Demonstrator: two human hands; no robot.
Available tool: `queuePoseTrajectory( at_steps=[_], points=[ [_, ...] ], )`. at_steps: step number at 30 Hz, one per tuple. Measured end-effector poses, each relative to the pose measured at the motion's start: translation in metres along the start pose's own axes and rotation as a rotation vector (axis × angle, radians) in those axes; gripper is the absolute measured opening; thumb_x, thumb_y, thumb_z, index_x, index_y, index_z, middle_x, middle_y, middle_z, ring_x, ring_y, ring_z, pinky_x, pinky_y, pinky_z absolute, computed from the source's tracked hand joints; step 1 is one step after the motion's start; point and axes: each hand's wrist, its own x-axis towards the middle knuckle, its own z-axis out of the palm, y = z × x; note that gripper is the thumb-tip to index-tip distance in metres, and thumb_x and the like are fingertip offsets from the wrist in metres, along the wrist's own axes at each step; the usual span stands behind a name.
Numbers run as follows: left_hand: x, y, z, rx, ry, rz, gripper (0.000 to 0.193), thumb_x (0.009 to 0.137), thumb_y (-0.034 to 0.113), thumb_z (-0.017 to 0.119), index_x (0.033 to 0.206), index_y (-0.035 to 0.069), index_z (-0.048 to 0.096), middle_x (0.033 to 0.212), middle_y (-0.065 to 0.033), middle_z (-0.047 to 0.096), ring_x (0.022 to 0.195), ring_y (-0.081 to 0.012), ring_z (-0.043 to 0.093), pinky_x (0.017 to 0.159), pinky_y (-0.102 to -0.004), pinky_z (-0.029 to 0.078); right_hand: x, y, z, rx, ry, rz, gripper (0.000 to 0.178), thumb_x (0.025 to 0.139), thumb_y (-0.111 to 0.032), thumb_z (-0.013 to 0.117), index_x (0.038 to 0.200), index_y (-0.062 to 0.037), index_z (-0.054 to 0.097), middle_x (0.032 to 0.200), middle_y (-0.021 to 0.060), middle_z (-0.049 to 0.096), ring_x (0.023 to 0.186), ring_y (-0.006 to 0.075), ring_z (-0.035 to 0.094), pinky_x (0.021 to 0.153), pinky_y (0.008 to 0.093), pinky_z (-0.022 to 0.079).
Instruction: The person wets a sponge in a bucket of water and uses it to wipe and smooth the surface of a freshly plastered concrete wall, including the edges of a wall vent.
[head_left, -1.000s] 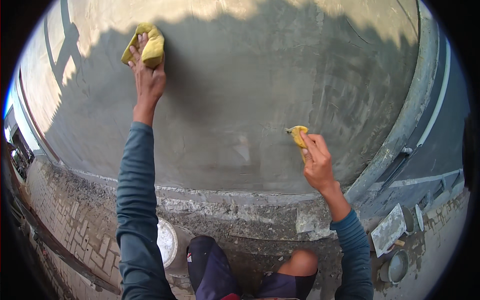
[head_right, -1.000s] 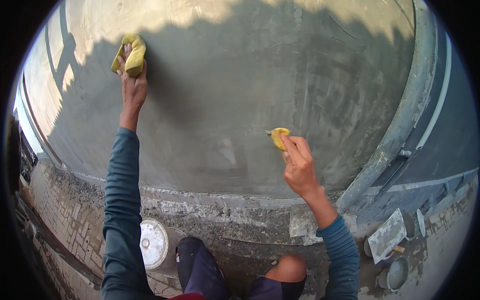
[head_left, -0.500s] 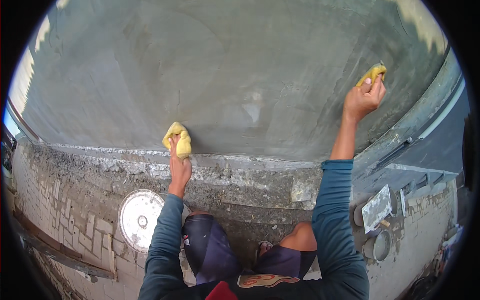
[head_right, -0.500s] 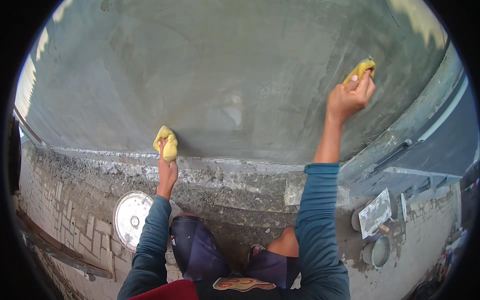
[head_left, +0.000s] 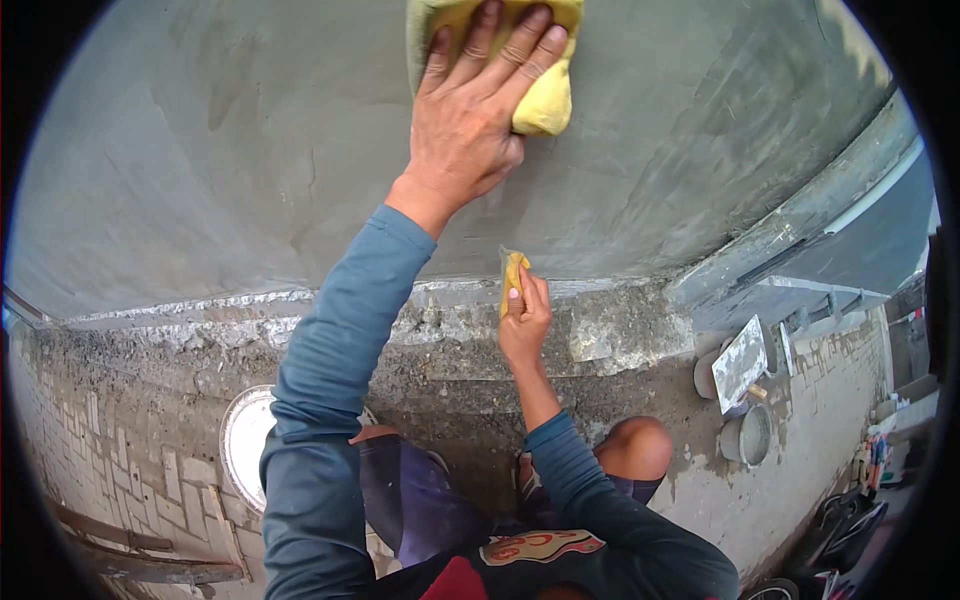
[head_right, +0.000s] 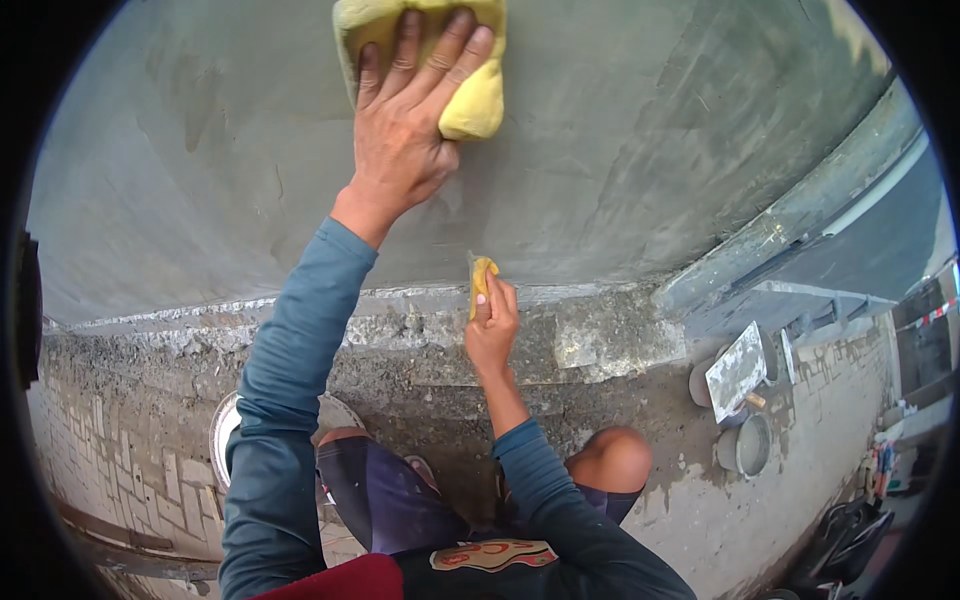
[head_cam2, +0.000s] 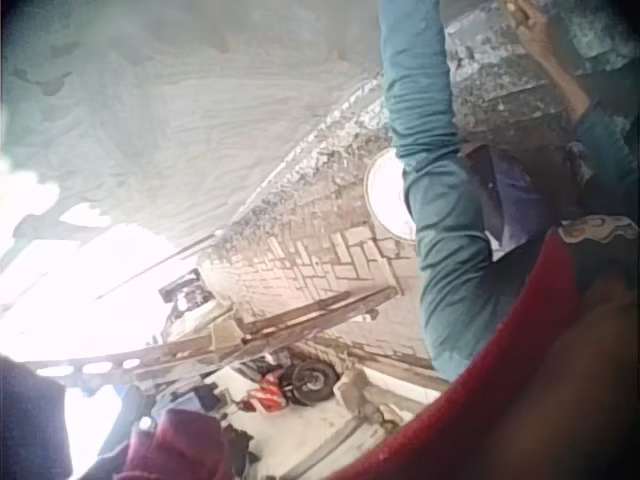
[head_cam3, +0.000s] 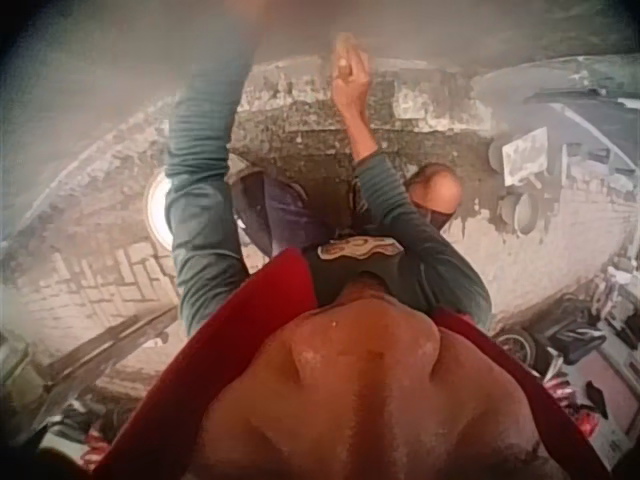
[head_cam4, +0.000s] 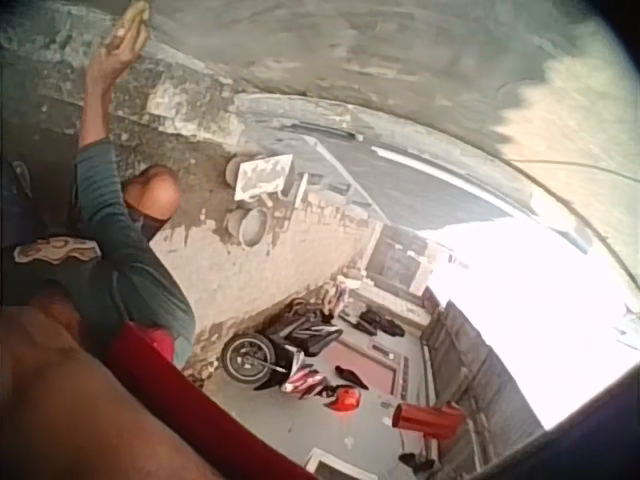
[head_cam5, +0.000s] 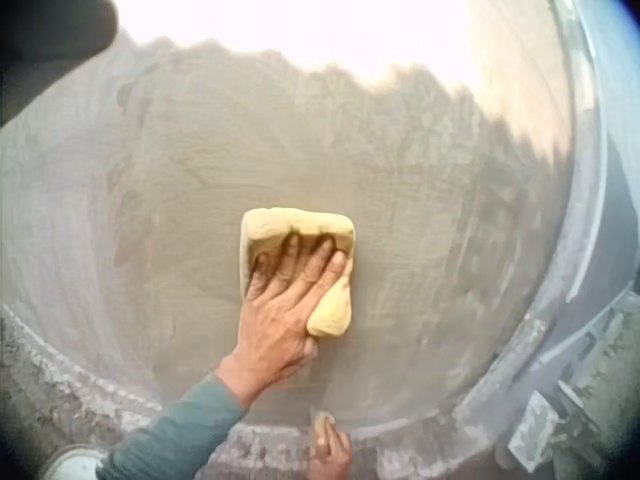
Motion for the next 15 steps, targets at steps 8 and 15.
queuePoseTrajectory(
  at_steps=[8, 15],
  points=[
    [-0.226, -0.026, 0.038, -0.106, -0.605, 0.107, 0.072, 0.083, 0.008, 0.060, 0.150, 0.026, 0.040, 0.149, 0.0070, 0.048, 0.132, -0.0146, 0.048, 0.114, -0.0338, 0.036, 0.031, 0.017, -0.086, 0.103, 0.442, 0.254, 0.037, 0.096, 0.000, 0.057, 0.131, 0.0094, 0.056, 0.117, 0.0084, 0.060, 0.105, 0.0170, 0.059, 0.091, 0.0279, 0.047],
    [-0.226, -0.158, -0.064, 0.087, 0.441, -0.786, 0.066, 0.094, 0.004, 0.054, 0.153, -0.004, 0.024, 0.162, -0.0185, 0.020, 0.153, -0.0316, 0.004, 0.123, -0.0479, 0.001, 0.086, -0.047, -0.160, 0.300, 0.701, 0.145, 0.043, 0.097, -0.001, 0.056, 0.138, 0.0095, 0.048, 0.122, 0.0130, 0.064, 0.105, 0.0169, 0.062, 0.092, 0.0317, 0.050]
  ],
)
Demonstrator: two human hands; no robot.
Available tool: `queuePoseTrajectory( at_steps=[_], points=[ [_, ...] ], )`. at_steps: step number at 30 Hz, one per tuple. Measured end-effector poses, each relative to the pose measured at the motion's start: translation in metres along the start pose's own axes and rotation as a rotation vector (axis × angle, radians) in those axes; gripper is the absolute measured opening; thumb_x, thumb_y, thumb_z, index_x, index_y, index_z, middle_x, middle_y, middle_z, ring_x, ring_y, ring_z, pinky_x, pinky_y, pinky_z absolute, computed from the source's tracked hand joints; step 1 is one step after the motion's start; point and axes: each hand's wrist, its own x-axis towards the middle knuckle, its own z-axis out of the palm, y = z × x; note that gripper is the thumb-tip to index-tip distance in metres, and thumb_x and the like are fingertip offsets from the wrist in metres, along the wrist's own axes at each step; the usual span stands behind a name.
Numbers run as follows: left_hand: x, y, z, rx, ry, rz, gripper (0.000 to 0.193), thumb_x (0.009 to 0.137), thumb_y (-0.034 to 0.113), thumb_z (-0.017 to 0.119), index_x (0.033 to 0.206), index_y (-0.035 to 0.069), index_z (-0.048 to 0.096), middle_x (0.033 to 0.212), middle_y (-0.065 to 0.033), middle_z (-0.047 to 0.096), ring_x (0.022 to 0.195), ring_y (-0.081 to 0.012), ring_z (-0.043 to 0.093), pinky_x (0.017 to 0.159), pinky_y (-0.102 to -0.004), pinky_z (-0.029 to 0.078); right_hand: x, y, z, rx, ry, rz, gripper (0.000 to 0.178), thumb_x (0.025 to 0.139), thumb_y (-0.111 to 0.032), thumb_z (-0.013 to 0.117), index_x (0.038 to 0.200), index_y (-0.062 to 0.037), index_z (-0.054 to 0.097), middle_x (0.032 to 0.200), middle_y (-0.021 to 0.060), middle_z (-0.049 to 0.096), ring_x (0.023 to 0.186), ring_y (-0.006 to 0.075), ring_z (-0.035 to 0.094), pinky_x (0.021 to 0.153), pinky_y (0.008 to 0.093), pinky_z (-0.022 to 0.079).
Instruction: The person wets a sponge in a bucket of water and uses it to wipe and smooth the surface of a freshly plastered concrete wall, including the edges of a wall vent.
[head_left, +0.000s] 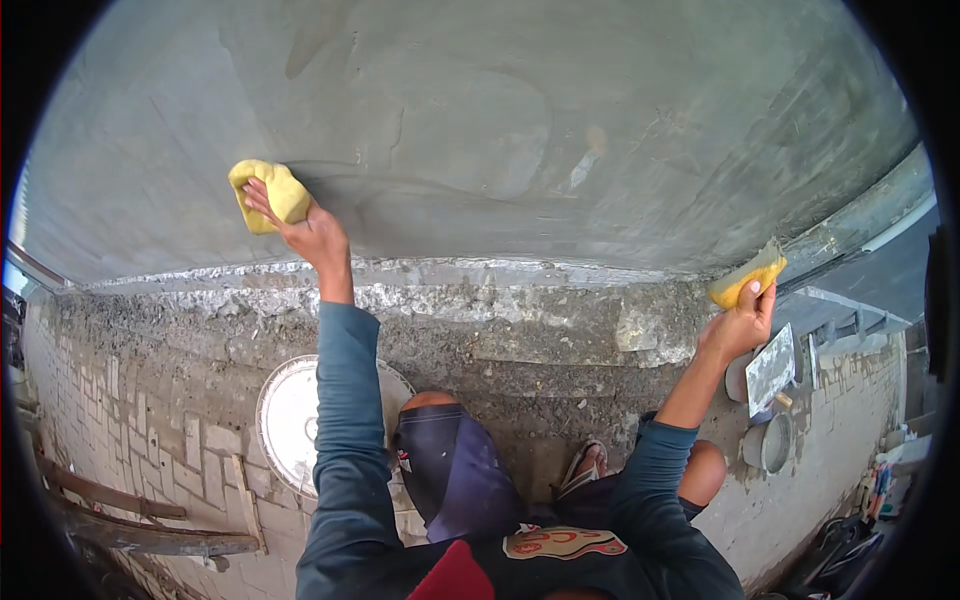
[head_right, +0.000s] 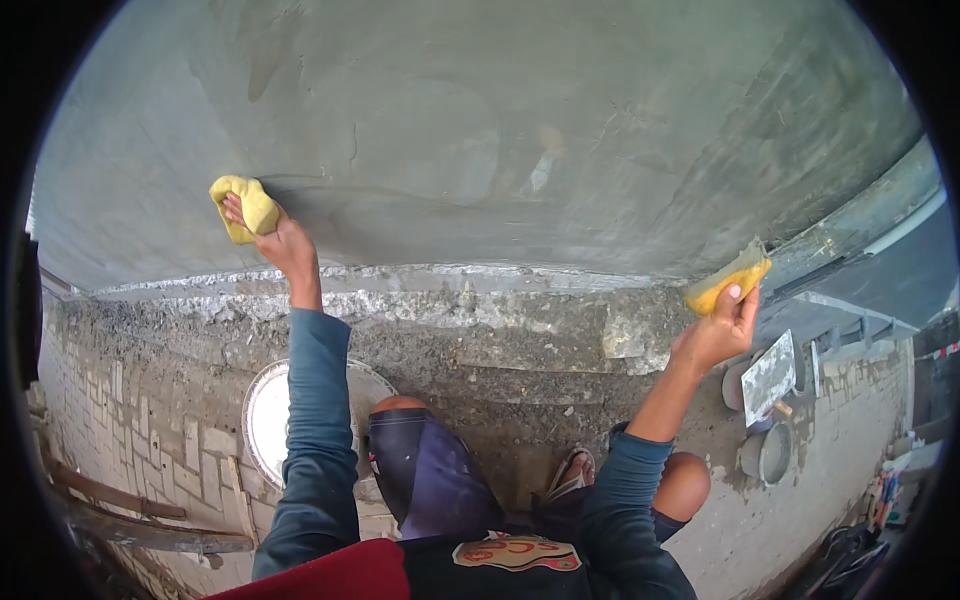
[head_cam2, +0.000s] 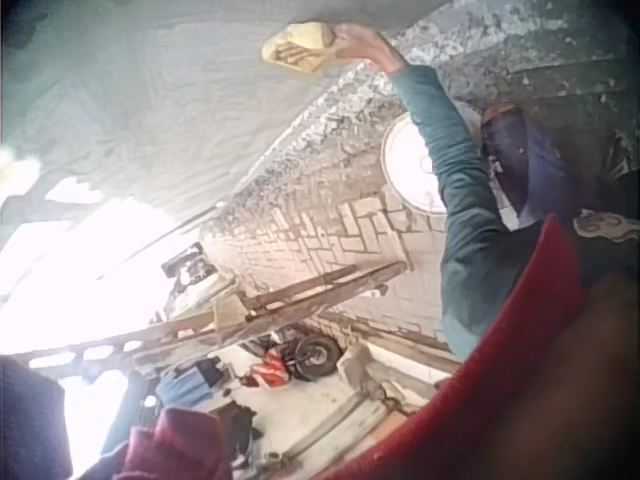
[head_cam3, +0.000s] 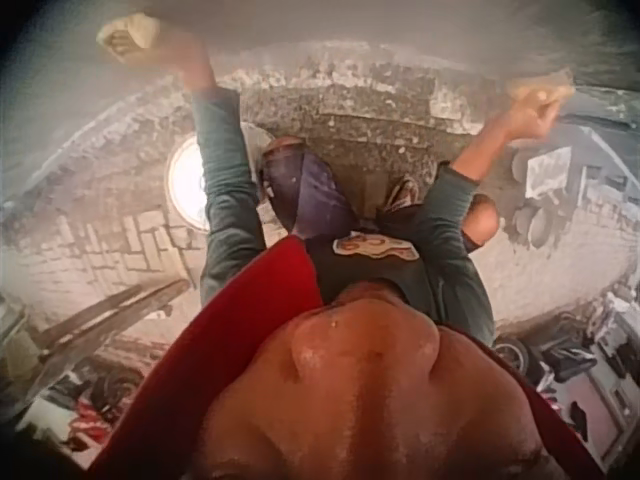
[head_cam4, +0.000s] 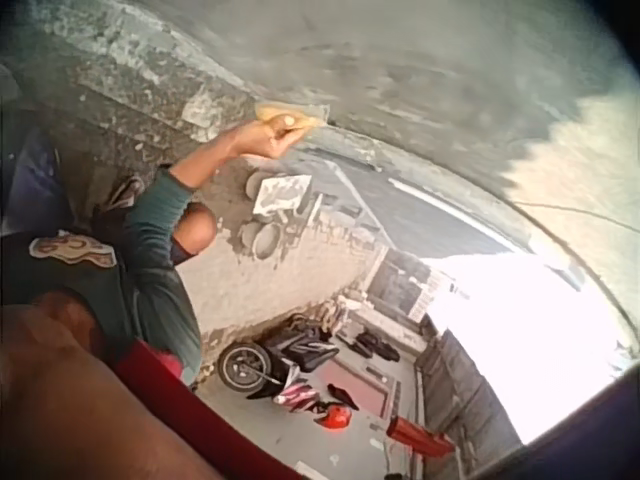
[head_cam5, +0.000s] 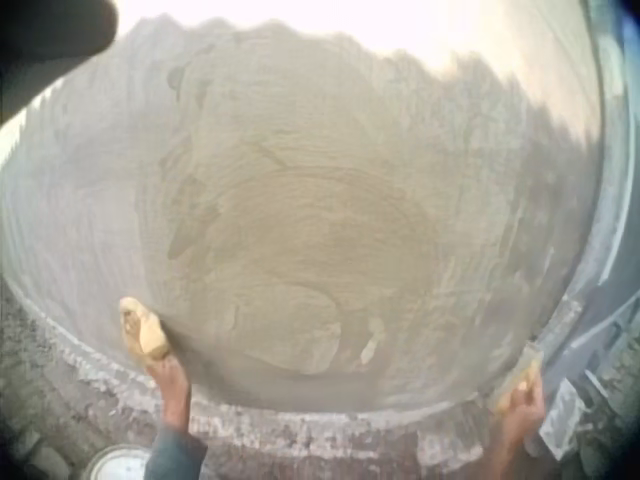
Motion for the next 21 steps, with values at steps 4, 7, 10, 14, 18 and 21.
queuePoseTrajectory(
  at_steps=[4, 7, 10, 14, 18, 21],
  points=[
    [0.068, 0.097, 0.042, -0.065, 0.078, 0.259, 0.070, 0.086, -0.001, 0.055, 0.153, 0.004, 0.033, 0.163, -0.0117, 0.023, 0.150, -0.0471, 0.000, 0.119, -0.0570, 0.000, -0.013, -0.017, 0.069, 0.199, -0.177, -0.056, 0.042, 0.098, -0.001, 0.056, 0.137, 0.0108, 0.048, 0.123, 0.0137, 0.063, 0.107, 0.0173, 0.061, 0.095, 0.0316, 0.049],
    [-0.012, 0.098, 0.046, -0.101, -0.310, 0.425, 0.086, 0.070, -0.006, 0.056, 0.152, 0.012, 0.037, 0.162, -0.0060, 0.028, 0.150, -0.0428, 0.011, 0.120, -0.0569, 0.009, -0.046, -0.033, 0.145, 0.275, -0.350, -0.166, 0.039, 0.097, 0.000, 0.057, 0.133, 0.0128, 0.051, 0.123, 0.0117, 0.061, 0.107, 0.0170, 0.061, 0.095, 0.0310, 0.050],
    [-0.091, 0.057, 0.010, -0.080, -0.734, 0.319, 0.082, 0.074, -0.009, 0.051, 0.152, 0.012, 0.038, 0.160, -0.0075, 0.032, 0.149, -0.0384, 0.021, 0.120, -0.0553, 0.016, -0.070, -0.055, 0.201, 0.271, -0.444, -0.353, 0.037, 0.097, 0.001, 0.058, 0.131, 0.0131, 0.053, 0.121, 0.0101, 0.060, 0.107, 0.0168, 0.061, 0.092, 0.0314, 0.052],
    [-0.130, 0.032, -0.056, -0.256, -0.749, -0.096, 0.065, 0.087, -0.001, 0.054, 0.150, 0.004, 0.038, 0.155, -0.0127, 0.038, 0.143, -0.0353, 0.035, 0.116, -0.0452, 0.031, -0.092, -0.099, 0.249, 0.028, -0.373, -0.746, 0.035, 0.095, 0.004, 0.058, 0.129, 0.0107, 0.056, 0.112, 0.0120, 0.060, 0.102, 0.0213, 0.063, 0.086, 0.0334, 0.054],
    [-0.103, 0.033, -0.066, -0.746, -0.014, -1.060, 0.046, 0.102, 0.024, 0.054, 0.139, -0.002, 0.046, 0.138, -0.0152, 0.053, 0.125, -0.0248, 0.054, 0.103, -0.0378, 0.046, -0.133, -0.062, 0.295, -0.123, -0.426, -1.166, 0.050, 0.078, 0.011, 0.062, 0.127, 0.0064, 0.060, 0.108, 0.0155, 0.058, 0.093, 0.0290, 0.060, 0.080, 0.0354, 0.052],
    [-0.040, 0.040, -0.058, -0.737, 0.287, -0.990, 0.046, 0.103, 0.038, 0.053, 0.128, 0.000, 0.053, 0.118, -0.0098, 0.061, 0.106, -0.0203, 0.062, 0.091, -0.0344, 0.051, -0.179, -0.010, 0.270, -0.176, -0.983, -1.348, 0.060, 0.066, 0.012, 0.062, 0.126, 0.0032, 0.061, 0.107, 0.0138, 0.058, 0.089, 0.0292, 0.058, 0.077, 0.0371, 0.050]
  ],
)
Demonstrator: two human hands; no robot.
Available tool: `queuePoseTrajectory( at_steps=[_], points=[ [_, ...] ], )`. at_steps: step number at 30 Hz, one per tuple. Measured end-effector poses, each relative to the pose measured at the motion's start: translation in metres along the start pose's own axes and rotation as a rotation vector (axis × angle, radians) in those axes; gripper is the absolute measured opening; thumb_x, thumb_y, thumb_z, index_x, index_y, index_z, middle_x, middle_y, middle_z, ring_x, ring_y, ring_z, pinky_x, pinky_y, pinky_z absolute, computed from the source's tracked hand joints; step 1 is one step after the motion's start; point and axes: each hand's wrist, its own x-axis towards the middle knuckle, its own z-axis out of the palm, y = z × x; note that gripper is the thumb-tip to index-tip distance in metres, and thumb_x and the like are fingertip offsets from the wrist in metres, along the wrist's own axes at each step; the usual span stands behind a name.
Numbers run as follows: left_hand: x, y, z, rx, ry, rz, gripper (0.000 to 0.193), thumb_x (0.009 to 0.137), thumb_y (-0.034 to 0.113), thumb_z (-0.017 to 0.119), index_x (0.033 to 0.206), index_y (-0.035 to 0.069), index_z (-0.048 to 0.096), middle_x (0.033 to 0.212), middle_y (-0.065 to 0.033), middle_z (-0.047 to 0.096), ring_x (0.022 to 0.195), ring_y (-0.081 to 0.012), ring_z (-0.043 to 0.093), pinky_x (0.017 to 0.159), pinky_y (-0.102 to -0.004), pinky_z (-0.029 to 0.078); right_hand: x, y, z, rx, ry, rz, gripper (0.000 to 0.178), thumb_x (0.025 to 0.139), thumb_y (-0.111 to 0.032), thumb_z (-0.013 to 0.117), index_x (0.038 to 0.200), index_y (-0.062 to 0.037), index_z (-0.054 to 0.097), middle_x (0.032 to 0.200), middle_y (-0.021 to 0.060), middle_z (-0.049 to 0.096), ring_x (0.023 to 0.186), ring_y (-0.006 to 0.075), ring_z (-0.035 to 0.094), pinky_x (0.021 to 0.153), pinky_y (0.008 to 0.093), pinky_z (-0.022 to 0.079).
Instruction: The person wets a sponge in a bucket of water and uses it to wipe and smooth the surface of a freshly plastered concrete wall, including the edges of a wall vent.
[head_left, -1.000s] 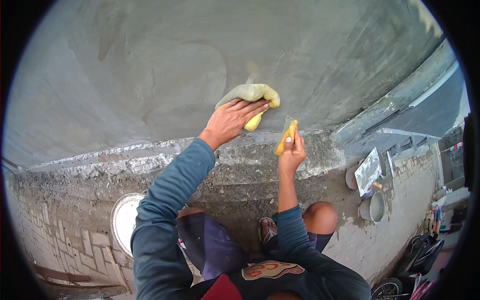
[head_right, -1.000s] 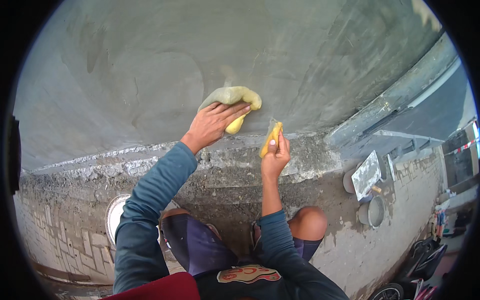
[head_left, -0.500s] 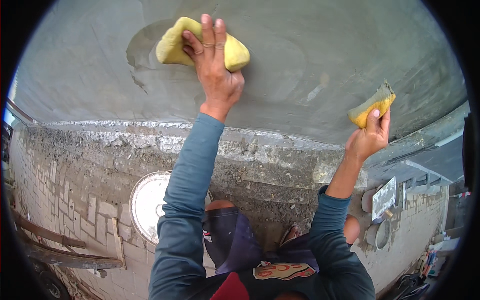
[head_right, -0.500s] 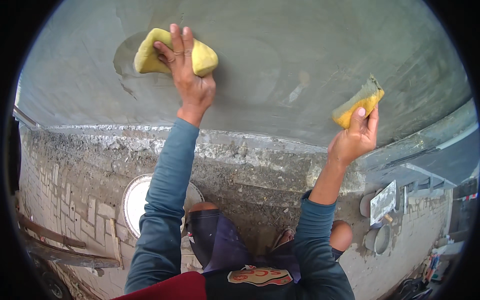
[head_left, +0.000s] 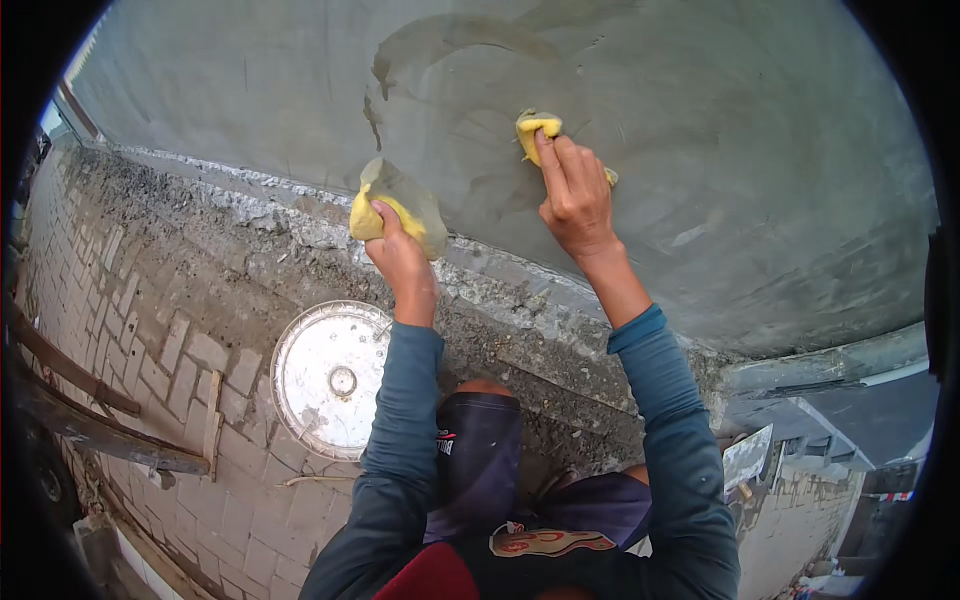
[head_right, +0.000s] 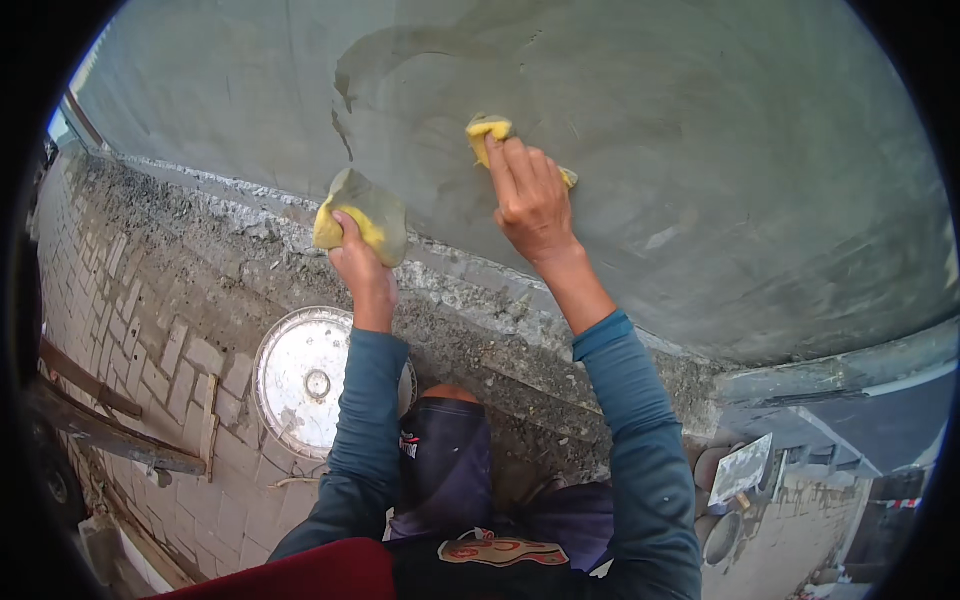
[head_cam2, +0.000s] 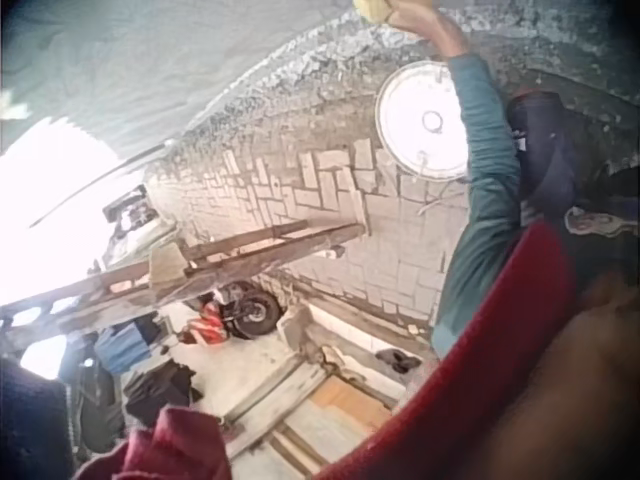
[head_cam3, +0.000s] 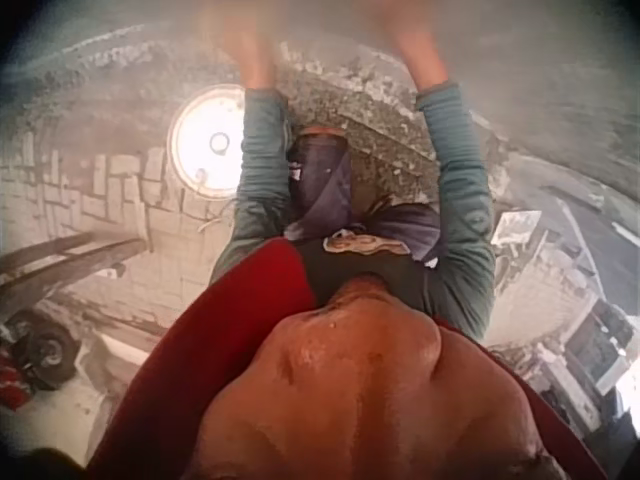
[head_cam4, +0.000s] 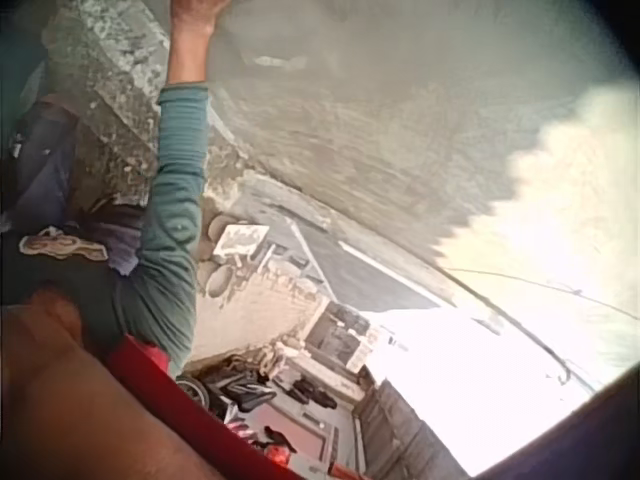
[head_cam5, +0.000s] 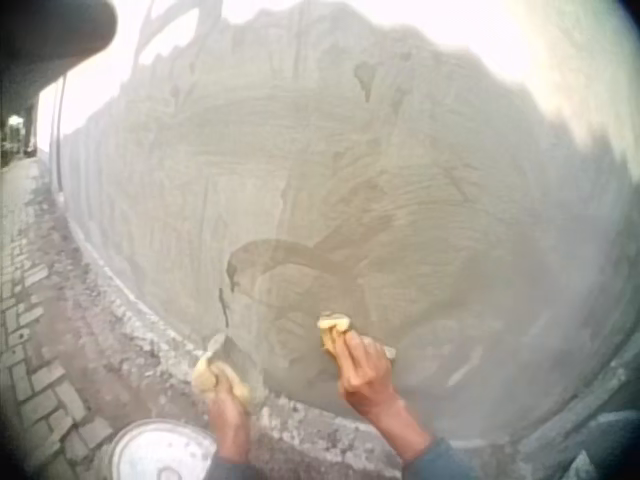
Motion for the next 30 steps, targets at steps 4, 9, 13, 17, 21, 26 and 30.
queuePoseTrajectory(
  at_steps=[4, 9, 13, 17, 21, 26, 30],
  points=[
    [0.112, 0.027, 0.021, 0.236, -0.007, 0.411, 0.047, 0.103, 0.037, 0.052, 0.129, -0.003, 0.052, 0.119, -0.0126, 0.061, 0.106, -0.0230, 0.062, 0.092, -0.0352, 0.050, -0.049, -0.017, -0.021, 0.331, -0.279, 0.178, 0.062, 0.067, 0.018, 0.057, 0.127, 0.0016, 0.061, 0.106, 0.0154, 0.059, 0.092, 0.0325, 0.058, 0.082, 0.0403, 0.049],
    [0.012, -0.023, 0.099, 0.572, -0.381, 0.902, 0.080, 0.080, 0.004, 0.064, 0.153, 0.004, 0.031, 0.160, -0.0206, 0.024, 0.151, -0.0421, 0.004, 0.119, -0.0580, -0.002, -0.111, 0.008, -0.089, 0.294, -0.244, 0.380, 0.055, 0.075, 0.020, 0.054, 0.126, 0.0030, 0.061, 0.105, 0.0186, 0.059, 0.095, 0.0338, 0.059, 0.083, 0.0411, 0.049],
    [-0.055, -0.056, 0.109, 0.692, -0.715, 0.990, 0.085, 0.074, 0.000, 0.065, 0.153, 0.016, 0.038, 0.161, -0.0100, 0.030, 0.151, -0.0387, 0.011, 0.120, -0.0579, 0.005, -0.148, 0.014, -0.106, 0.300, -0.398, 0.571, 0.048, 0.080, 0.018, 0.054, 0.125, 0.0042, 0.061, 0.106, 0.0199, 0.059, 0.097, 0.0360, 0.059, 0.087, 0.0415, 0.048],
    [-0.003, -0.027, 0.130, 0.672, -0.593, 1.228, 0.081, 0.075, 0.005, 0.069, 0.150, 0.020, 0.043, 0.157, -0.0058, 0.037, 0.150, -0.0320, 0.023, 0.122, -0.0497, 0.013, -0.175, 0.023, -0.146, 0.213, -0.487, 0.560, 0.044, 0.083, 0.015, 0.053, 0.125, 0.0042, 0.061, 0.107, 0.0207, 0.060, 0.098, 0.0370, 0.059, 0.088, 0.0421, 0.048],
    [0.080, 0.038, 0.132, 0.665, -0.177, 1.290, 0.066, 0.079, 0.004, 0.062, 0.143, 0.006, 0.049, 0.148, -0.0144, 0.048, 0.144, -0.0347, 0.035, 0.120, -0.0503, 0.019, -0.199, 0.023, -0.191, 0.171, -0.549, 0.658, 0.040, 0.086, 0.012, 0.051, 0.125, 0.0047, 0.061, 0.108, 0.0210, 0.060, 0.099, 0.0363, 0.060, 0.089, 0.0413, 0.048],
    [0.170, 0.069, 0.100, 0.482, 0.219, 0.808, 0.068, 0.081, 0.001, 0.053, 0.146, -0.007, 0.037, 0.152, -0.0238, 0.038, 0.146, -0.0390, 0.027, 0.121, -0.0507, 0.015, -0.239, 0.022, -0.225, 0.172, -0.518, 0.795, 0.040, 0.086, 0.011, 0.051, 0.124, 0.0049, 0.062, 0.106, 0.0202, 0.061, 0.098, 0.0339, 0.061, 0.089, 0.0389, 0.048],
    [0.090, 0.033, 0.121, 0.430, 0.117, 0.689, 0.067, 0.084, 0.002, 0.053, 0.148, -0.005, 0.034, 0.153, -0.0282, 0.035, 0.147, -0.0421, 0.022, 0.122, -0.0445, 0.011, -0.256, 0.019, -0.215, 0.223, -0.526, 0.895, 0.039, 0.087, 0.009, 0.053, 0.124, 0.0056, 0.062, 0.104, 0.0195, 0.061, 0.096, 0.0332, 0.062, 0.089, 0.0376, 0.048]
  ],
)
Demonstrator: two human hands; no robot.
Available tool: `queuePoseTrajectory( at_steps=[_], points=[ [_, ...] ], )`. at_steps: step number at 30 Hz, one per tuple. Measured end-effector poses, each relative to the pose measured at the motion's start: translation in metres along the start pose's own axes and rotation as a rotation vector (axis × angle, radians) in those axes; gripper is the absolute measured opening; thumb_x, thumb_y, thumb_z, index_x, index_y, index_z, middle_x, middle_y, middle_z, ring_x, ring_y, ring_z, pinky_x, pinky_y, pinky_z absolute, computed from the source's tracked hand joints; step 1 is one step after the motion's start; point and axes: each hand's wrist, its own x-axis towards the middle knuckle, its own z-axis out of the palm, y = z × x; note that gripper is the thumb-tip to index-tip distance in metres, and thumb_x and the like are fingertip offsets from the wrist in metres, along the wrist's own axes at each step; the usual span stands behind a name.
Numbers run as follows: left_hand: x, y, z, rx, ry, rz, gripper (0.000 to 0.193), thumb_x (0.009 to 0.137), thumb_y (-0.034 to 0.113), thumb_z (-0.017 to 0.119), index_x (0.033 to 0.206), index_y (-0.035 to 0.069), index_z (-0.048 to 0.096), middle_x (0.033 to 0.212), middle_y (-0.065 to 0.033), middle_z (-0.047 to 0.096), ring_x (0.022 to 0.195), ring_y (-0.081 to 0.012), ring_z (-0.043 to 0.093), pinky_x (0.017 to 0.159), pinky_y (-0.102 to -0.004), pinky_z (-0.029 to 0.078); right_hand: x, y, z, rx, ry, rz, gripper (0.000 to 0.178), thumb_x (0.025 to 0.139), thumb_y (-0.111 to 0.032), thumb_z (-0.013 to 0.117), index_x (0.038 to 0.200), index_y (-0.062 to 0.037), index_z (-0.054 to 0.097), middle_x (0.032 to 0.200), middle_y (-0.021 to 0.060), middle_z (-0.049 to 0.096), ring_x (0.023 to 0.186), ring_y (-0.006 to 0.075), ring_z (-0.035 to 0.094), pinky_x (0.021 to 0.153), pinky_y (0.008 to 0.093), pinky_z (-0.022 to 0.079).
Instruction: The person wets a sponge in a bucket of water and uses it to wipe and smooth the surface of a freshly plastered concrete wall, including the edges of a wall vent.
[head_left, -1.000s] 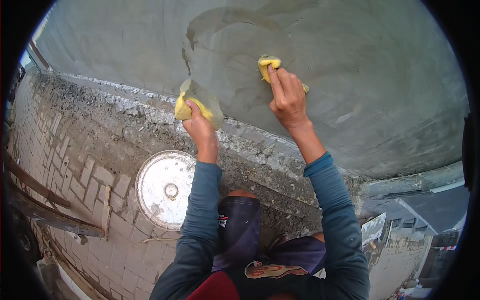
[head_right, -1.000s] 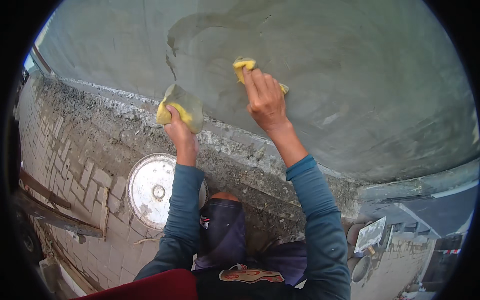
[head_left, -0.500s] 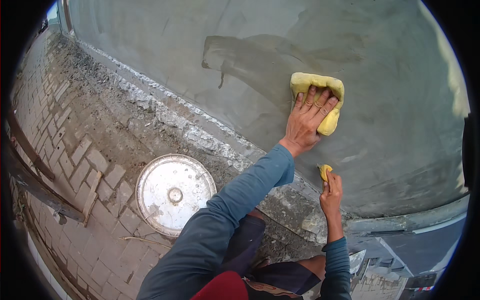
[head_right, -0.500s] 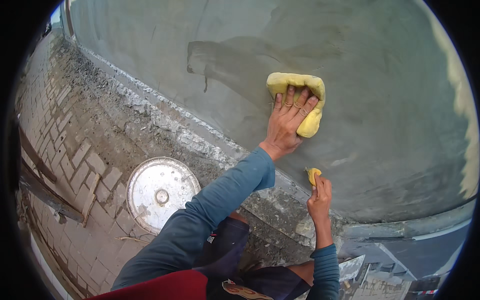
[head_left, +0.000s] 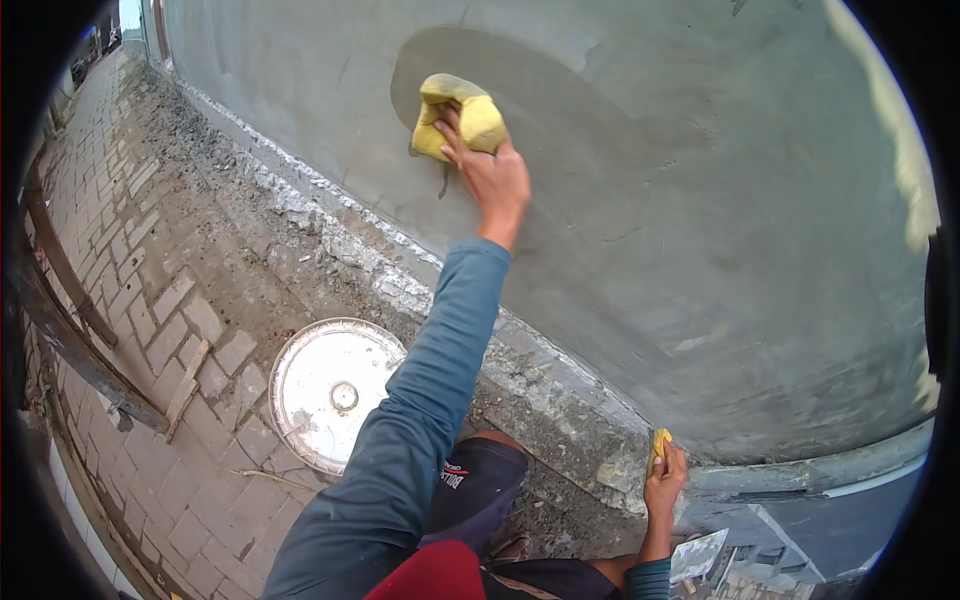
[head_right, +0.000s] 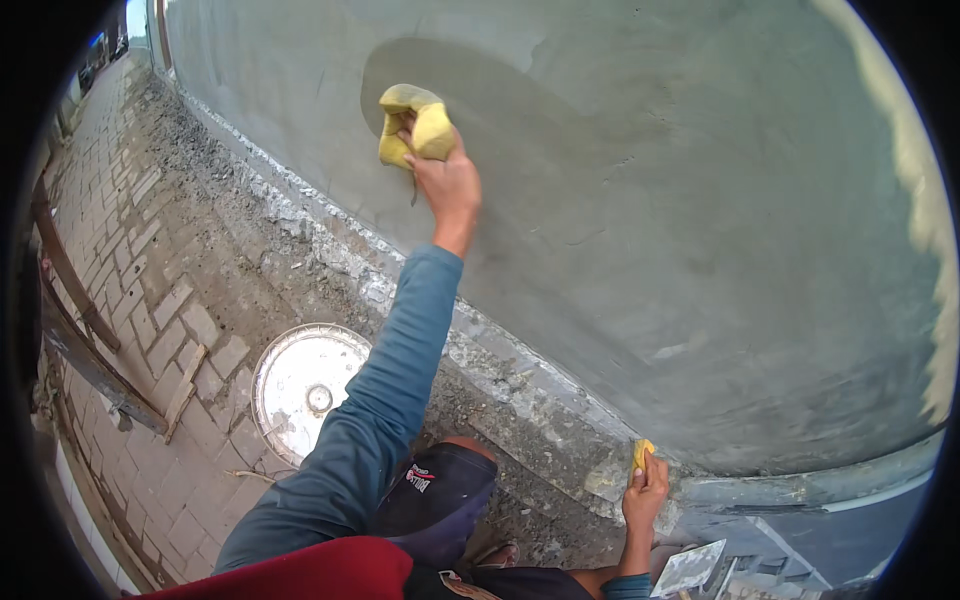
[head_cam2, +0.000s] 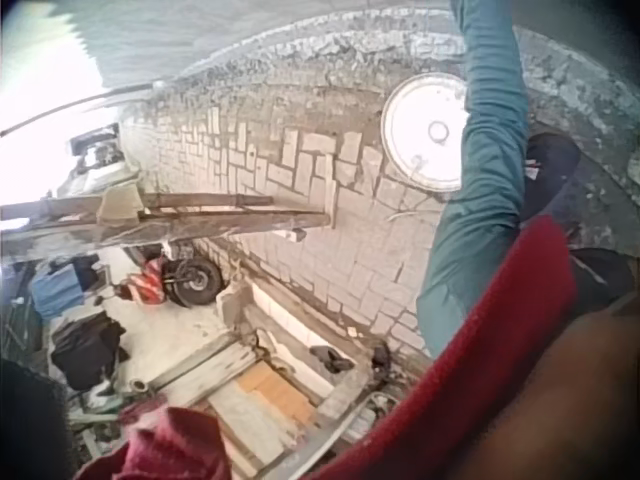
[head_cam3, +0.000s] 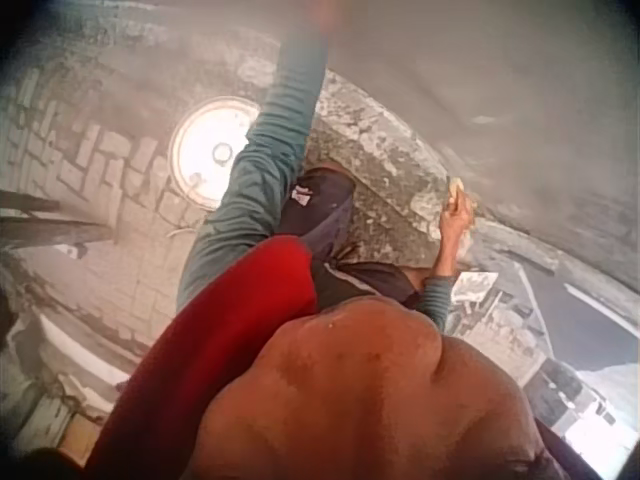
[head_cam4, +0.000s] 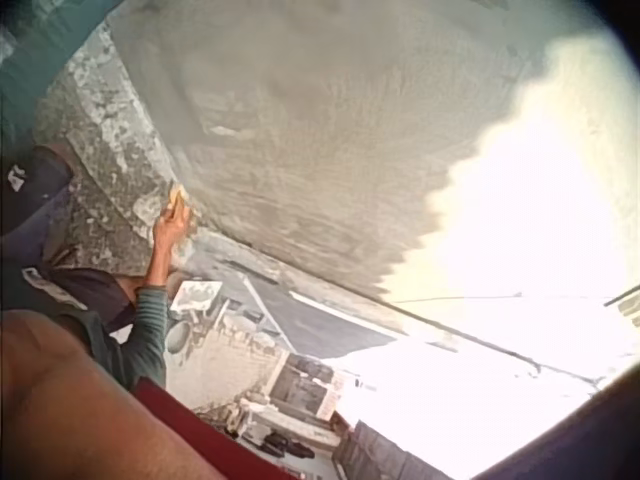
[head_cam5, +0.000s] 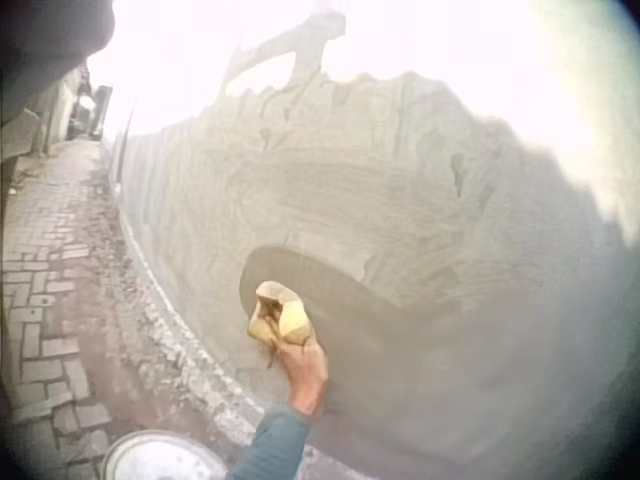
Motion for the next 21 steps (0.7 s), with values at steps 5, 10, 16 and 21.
queuePoseTrajectory(
  at_steps=[5, 10, 16, 21],
  points=[
    [-0.033, 0.070, 0.023, 0.033, -0.512, 0.885, 0.069, 0.079, 0.007, 0.068, 0.145, 0.015, 0.050, 0.154, -0.0063, 0.042, 0.147, -0.0290, 0.030, 0.121, -0.0481, 0.019, 0.019, -0.026, 0.033, 0.065, -0.084, -0.079, 0.036, 0.085, 0.010, 0.055, 0.120, 0.0038, 0.064, 0.101, 0.0186, 0.061, 0.094, 0.0327, 0.062, 0.085, 0.0370, 0.049],
    [0.173, 0.058, 0.013, 0.125, -0.035, 0.761, 0.063, 0.079, -0.001, 0.051, 0.142, -0.002, 0.046, 0.151, -0.0211, 0.041, 0.145, -0.0362, 0.030, 0.121, -0.0474, 0.018, 0.012, -0.019, 0.033, 0.087, -0.141, -0.094, 0.037, 0.084, 0.011, 0.057, 0.119, 0.0043, 0.065, 0.101, 0.0184, 0.061, 0.093, 0.0320, 0.062, 0.083, 0.0366, 0.050],
    [0.155, -0.039, -0.017, -0.281, -0.073, -0.323, 0.062, 0.094, 0.017, 0.051, 0.147, -0.006, 0.031, 0.152, -0.0255, 0.036, 0.144, -0.0409, 0.028, 0.120, -0.0384, 0.020, 0.015, -0.011, 0.034, 0.139, -0.107, 0.025, 0.035, 0.083, 0.011, 0.058, 0.117, 0.0056, 0.066, 0.101, 0.0177, 0.062, 0.092, 0.0297, 0.063, 0.083, 0.0352, 0.050],
    [-0.027, 0.126, 0.043, -0.010, -0.401, 0.607, 0.076, 0.079, 0.006, 0.062, 0.151, 0.005, 0.037, 0.159, -0.0140, 0.031, 0.151, -0.0386, 0.012, 0.121, -0.0568, 0.005, 0.048, -0.045, 0.044, 0.167, -0.118, -0.118, 0.035, 0.083, 0.010, 0.059, 0.117, 0.0035, 0.067, 0.100, 0.0172, 0.063, 0.090, 0.0302, 0.063, 0.082, 0.0352, 0.050]
  ],
)
